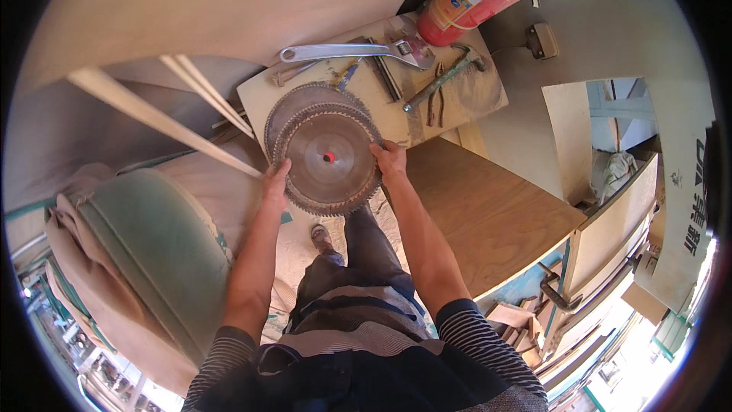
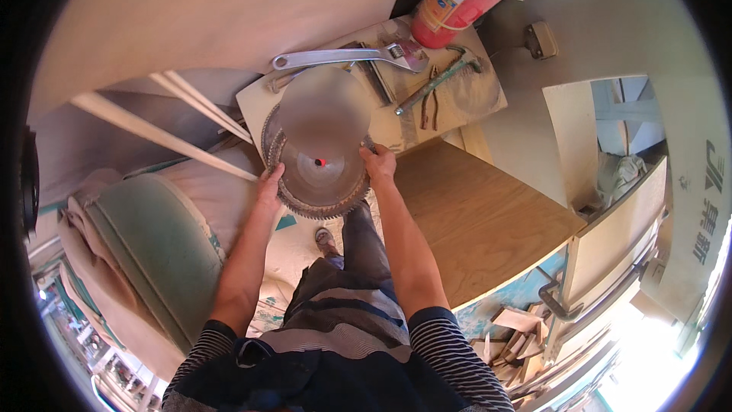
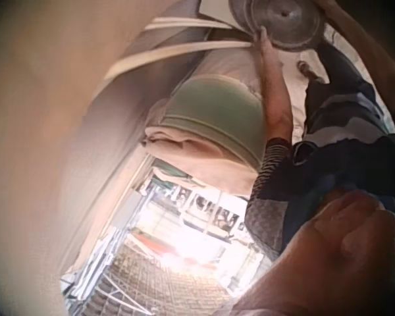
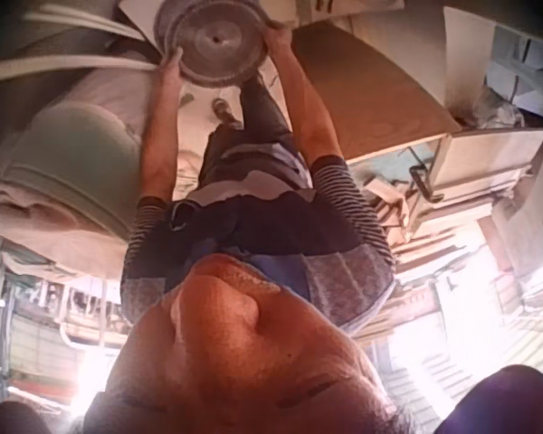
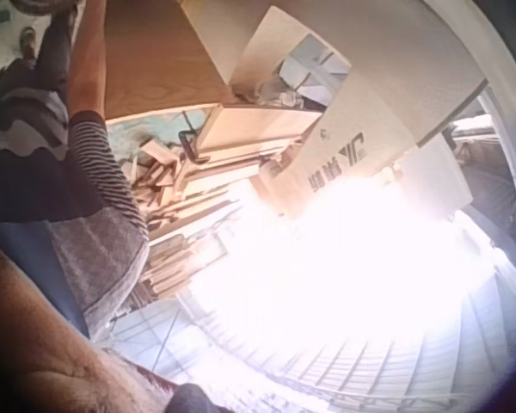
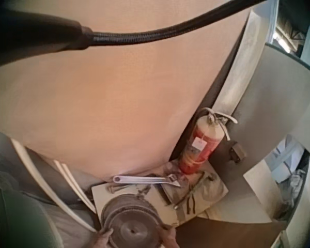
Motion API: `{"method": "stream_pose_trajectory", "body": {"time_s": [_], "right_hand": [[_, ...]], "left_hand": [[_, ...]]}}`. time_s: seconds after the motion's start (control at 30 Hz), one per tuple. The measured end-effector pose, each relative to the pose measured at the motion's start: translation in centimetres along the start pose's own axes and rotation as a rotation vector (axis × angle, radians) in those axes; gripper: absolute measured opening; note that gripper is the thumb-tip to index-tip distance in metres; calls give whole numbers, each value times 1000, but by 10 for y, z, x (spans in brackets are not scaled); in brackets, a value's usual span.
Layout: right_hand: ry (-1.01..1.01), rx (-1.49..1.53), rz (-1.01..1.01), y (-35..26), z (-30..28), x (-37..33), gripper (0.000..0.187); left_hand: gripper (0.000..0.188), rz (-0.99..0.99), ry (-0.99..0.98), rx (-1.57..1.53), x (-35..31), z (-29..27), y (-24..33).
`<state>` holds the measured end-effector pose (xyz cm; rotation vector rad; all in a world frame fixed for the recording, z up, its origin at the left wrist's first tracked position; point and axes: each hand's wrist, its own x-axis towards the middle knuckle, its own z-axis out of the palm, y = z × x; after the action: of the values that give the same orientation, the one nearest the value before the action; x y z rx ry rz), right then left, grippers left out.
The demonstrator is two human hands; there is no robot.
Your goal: The person picks up a circular saw blade from a workbench, walks through a woodworking shop carrying it, and places it on a table. They then pick up another blade, inspect it by turning it over, and place it back down. The person repeats this with several blades, handling them one at a time.
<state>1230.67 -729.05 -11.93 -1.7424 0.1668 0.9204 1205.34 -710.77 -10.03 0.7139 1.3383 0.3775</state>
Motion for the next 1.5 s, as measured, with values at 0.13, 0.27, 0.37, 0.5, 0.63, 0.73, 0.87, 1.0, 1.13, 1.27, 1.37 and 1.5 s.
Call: {"method": "stream_pose_trajectory", "body": {"time_s": [0.13, 0.27, 0.37, 0.5, 0.63, 0.73, 0.87, 1.0, 1.13, 1.27, 1.37, 1.5], "right_hand": [[4, -119, -85, 7, 15, 26, 24], [-8, -222, 16, -12, 25, 27, 25], [-7, -402, -71, -30, 27, 25, 33], [37, -836, -283, -57, 16, 20, 32], [186, -922, -483, -99, -12, 11, 29], [159, -902, -516, -147, -31, -4, 29], [129, -827, -715, -212, -55, -59, 31], [50, -635, -780, -246, -99, -163, 30], [164, -362, -886, -223, -159, -287, 27], [280, -48, -756, -144, -222, -388, 25], [482, -71, -627, -51, -264, -432, 25], [416, 133, -213, 69, -289, -469, 29]], "left_hand": [[46, -61, -5, -27, 13, 4, 17], [39, -79, 21, 7, 21, 1, 27], [39, -59, -12, 6, 28, -3, 32], [44, 72, 153, 265, -1, 5, 41], [48, 810, 293, 973, -116, 46, 26], [51, 775, -82, 817, -196, 72, -2], [51, 549, -404, 861, -240, 59, -34], [50, 580, -492, 916, -257, 7, -67], [49, 506, -447, 971, -265, -64, -114], [48, 475, -419, 1076, -292, -102, -144], [46, 395, -598, 1000, -317, -88, -142], [62, 434, -668, 833, -333, -44, -140]]}}
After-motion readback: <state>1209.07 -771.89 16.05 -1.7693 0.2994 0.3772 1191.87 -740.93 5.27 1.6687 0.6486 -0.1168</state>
